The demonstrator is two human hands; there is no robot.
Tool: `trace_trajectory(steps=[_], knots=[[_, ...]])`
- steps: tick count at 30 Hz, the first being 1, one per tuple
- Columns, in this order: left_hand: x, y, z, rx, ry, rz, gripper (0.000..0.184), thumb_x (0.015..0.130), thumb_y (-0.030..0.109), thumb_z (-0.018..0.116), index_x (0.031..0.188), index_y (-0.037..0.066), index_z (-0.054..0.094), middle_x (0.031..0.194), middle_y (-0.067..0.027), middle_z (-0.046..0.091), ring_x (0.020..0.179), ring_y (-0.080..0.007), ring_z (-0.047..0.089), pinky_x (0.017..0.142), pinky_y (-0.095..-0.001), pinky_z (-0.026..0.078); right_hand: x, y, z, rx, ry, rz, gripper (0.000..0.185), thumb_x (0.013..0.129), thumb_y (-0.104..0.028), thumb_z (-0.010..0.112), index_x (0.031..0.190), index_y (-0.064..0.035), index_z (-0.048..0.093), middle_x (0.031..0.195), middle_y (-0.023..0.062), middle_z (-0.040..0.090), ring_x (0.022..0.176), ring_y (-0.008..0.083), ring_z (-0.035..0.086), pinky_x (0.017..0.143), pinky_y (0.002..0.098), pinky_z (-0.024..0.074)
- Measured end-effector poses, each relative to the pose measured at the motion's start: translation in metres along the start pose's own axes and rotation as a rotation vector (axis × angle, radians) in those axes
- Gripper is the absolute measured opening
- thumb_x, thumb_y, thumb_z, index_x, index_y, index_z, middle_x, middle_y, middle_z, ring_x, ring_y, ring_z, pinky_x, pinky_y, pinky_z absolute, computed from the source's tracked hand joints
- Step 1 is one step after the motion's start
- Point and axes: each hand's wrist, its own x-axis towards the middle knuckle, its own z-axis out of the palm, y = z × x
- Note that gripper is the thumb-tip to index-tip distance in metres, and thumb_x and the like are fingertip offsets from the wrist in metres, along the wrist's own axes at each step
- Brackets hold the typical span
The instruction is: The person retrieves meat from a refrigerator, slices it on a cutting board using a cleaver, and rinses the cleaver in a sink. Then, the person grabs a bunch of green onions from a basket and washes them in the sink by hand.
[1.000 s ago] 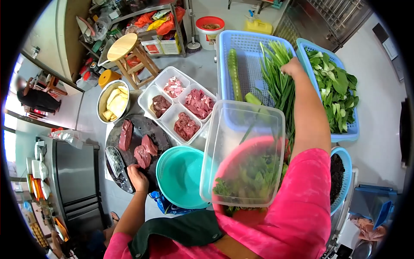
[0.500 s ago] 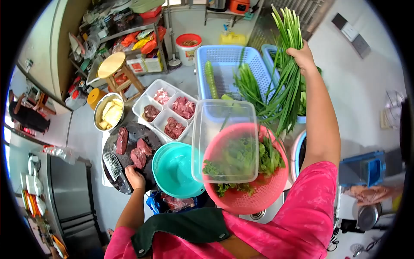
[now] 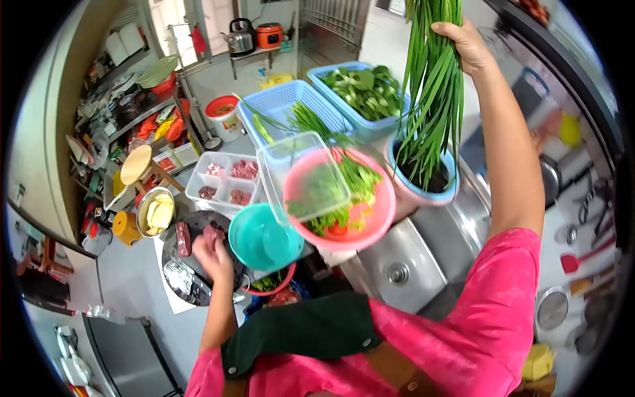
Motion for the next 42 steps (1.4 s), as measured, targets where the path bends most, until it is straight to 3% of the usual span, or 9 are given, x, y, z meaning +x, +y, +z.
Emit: trace_trajectory(steps=[10, 14, 15, 20, 26, 30, 34, 40, 42], knots=[[0.056, 0.271, 0.126, -1.678, -0.845, -0.397, 0.091, 0.067, 0.022, 0.076, 0.135, 0.006, 0.017, 0.128, -0.011, 0.038, 0.12, -0.021, 0.035, 0.1, -0.0329, 0.027, -0.175, -0.01, 0.142, -0.364, -0.201, 0.161, 0.066, 0.058, -0.016, 0.07, 0.117, -0.0004, 0.043, 0.101, 0.0132, 0.058, 0.091, 0.0222, 0.056, 0.083, 0.0318, 0.0444], [0.04, 0.241, 0.141, -1.627, -0.805, -0.621, 0.074, 0.07, 0.017, 0.072, 0.13, 0.007, 0.029, 0.123, -0.0102, 0.044, 0.115, -0.0215, 0.042, 0.095, -0.0351, 0.035, -0.184, 0.03, 0.194, -0.655, -0.294, -0.045, 0.071, 0.055, -0.021, 0.071, 0.117, -0.0018, 0.043, 0.106, 0.0174, 0.055, 0.098, 0.033, 0.053, 0.086, 0.0361, 0.042], [0.039, 0.231, 0.143, -1.631, -0.847, -0.737, 0.068, 0.072, 0.016, 0.07, 0.129, 0.007, 0.033, 0.123, -0.0107, 0.045, 0.114, -0.0227, 0.043, 0.094, -0.0366, 0.038, -0.19, 0.026, 0.203, -1.145, -0.284, 0.045, 0.077, 0.053, -0.026, 0.071, 0.12, -0.0028, 0.041, 0.119, 0.0159, 0.047, 0.108, 0.035, 0.045, 0.091, 0.0429, 0.0364], [0.035, 0.197, 0.139, -1.692, -0.702, -0.97, 0.057, 0.082, 0.022, 0.056, 0.131, 0.005, 0.032, 0.132, -0.0144, 0.038, 0.118, -0.0275, 0.041, 0.095, -0.0446, 0.037, -0.168, 0.079, 0.224, -1.112, -0.759, 0.078, 0.116, 0.046, -0.053, 0.075, 0.136, -0.0013, 0.021, 0.144, 0.0178, 0.009, 0.131, 0.0406, 0.008, 0.101, 0.059, 0.0132], [0.042, 0.101, 0.162, -1.443, -0.378, -1.134, 0.029, 0.077, 0.02, 0.058, 0.101, 0.004, 0.055, 0.098, -0.012, 0.058, 0.09, -0.0274, 0.056, 0.083, -0.0438, 0.045, -0.107, 0.167, 0.25, -0.535, -1.012, 0.028, 0.093, 0.068, -0.057, 0.062, 0.133, 0.0004, 0.029, 0.14, 0.0213, 0.022, 0.129, 0.0325, 0.024, 0.104, 0.0329, 0.0233], [0.066, 0.071, 0.131, -1.467, -0.175, -1.179, 0.011, 0.071, 0.015, 0.061, 0.075, 0.007, 0.054, 0.07, -0.0056, 0.055, 0.069, -0.0195, 0.053, 0.071, -0.0359, 0.046, -0.017, 0.252, 0.232, -0.405, -0.45, 0.182, 0.052, 0.075, -0.042, 0.063, 0.105, -0.0002, 0.058, 0.102, 0.0197, 0.06, 0.095, 0.0309, 0.058, 0.083, 0.0371, 0.0437], [0.075, 0.064, 0.103, -1.471, 0.052, -1.132, 0.01, 0.071, 0.015, 0.06, 0.074, 0.008, 0.053, 0.07, -0.0042, 0.054, 0.07, -0.0187, 0.052, 0.077, -0.0346, 0.044, 0.045, 0.36, 0.222, -0.665, -0.138, 0.166, 0.034, 0.075, -0.033, 0.064, 0.09, -0.0026, 0.064, 0.085, 0.0146, 0.065, 0.079, 0.0279, 0.061, 0.073, 0.035, 0.0469], [0.072, 0.051, 0.06, -1.357, 0.164, -1.025, 0.013, 0.076, 0.018, 0.059, 0.081, 0.008, 0.052, 0.073, -0.001, 0.053, 0.073, -0.0155, 0.051, 0.078, -0.033, 0.043, 0.072, 0.438, 0.302, -0.925, -0.54, 0.284, 0.032, 0.08, -0.03, 0.058, 0.094, -0.003, 0.064, 0.097, 0.0176, 0.062, 0.093, 0.0304, 0.058, 0.079, 0.0396, 0.045], [0.072, 0.052, 0.046, -1.257, 0.227, -0.991, 0.013, 0.076, 0.02, 0.058, 0.082, 0.01, 0.053, 0.075, 0.0, 0.053, 0.074, -0.0161, 0.052, 0.076, -0.0325, 0.044, 0.072, 0.423, 0.321, -0.984, -0.7, 0.434, 0.044, 0.081, -0.028, 0.054, 0.117, -0.0033, 0.052, 0.132, 0.012, 0.04, 0.118, 0.0306, 0.041, 0.096, 0.0387, 0.0363]])
